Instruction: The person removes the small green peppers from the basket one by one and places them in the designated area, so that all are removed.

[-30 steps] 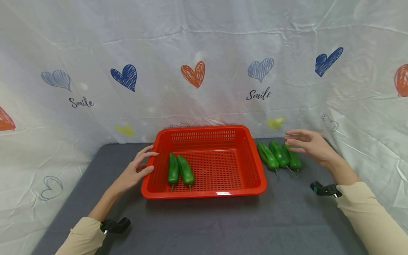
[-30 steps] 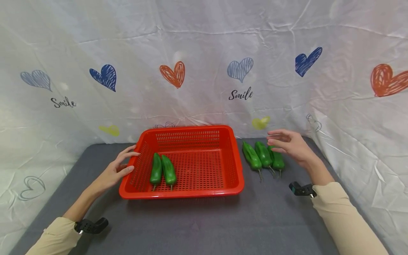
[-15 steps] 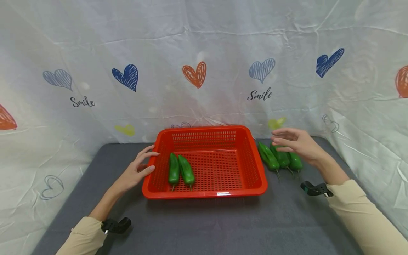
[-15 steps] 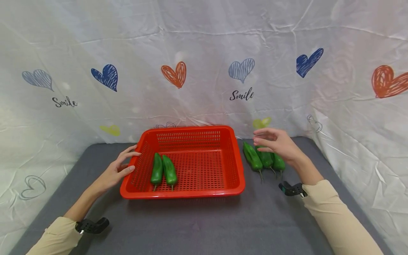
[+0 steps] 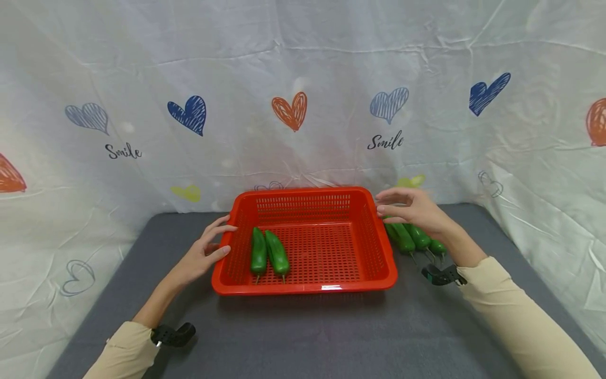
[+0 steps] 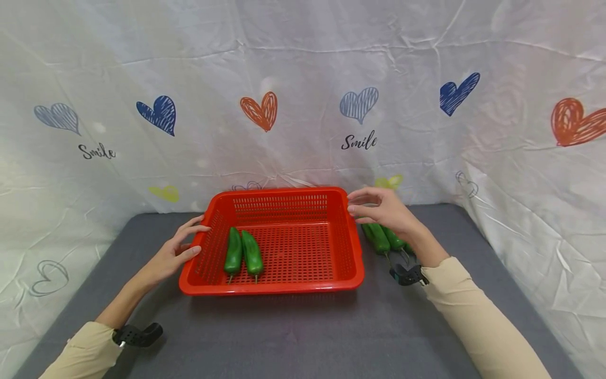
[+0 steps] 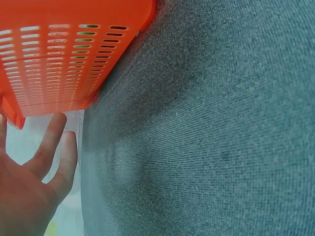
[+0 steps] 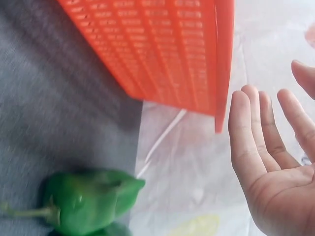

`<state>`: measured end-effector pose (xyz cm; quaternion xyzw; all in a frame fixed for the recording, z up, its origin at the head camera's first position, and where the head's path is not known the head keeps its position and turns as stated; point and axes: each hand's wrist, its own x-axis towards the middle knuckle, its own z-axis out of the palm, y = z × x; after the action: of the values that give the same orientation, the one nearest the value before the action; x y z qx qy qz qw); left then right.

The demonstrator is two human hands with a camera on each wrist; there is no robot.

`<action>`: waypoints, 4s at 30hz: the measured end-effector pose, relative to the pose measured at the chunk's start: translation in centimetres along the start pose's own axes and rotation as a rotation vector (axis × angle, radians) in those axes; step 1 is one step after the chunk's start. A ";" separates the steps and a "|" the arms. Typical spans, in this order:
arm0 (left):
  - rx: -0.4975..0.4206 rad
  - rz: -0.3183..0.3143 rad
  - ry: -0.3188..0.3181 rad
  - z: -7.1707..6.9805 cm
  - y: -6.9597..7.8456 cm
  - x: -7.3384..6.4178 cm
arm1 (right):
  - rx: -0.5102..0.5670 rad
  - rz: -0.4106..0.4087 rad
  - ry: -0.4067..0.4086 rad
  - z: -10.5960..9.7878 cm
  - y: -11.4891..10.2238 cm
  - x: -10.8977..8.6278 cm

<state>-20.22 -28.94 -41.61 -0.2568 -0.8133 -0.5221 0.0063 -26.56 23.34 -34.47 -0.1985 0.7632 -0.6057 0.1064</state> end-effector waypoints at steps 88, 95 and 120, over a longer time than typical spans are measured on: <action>-0.011 -0.022 0.000 -0.1 -0.1 0.0 | 0.198 0.180 -0.409 17.6 -0.5 15.1; 0.006 -0.029 0.002 -0.1 0.0 0.0 | 0.175 0.199 -0.430 18.0 0.3 15.3; 0.003 -0.039 0.007 -0.1 -0.2 0.1 | 0.005 0.151 -0.526 19.5 3.0 15.9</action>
<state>-20.38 -29.05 -41.68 -0.2390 -0.8189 -0.5218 -0.0005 -33.49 -0.17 -40.93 -0.2913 0.7206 -0.5253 0.3465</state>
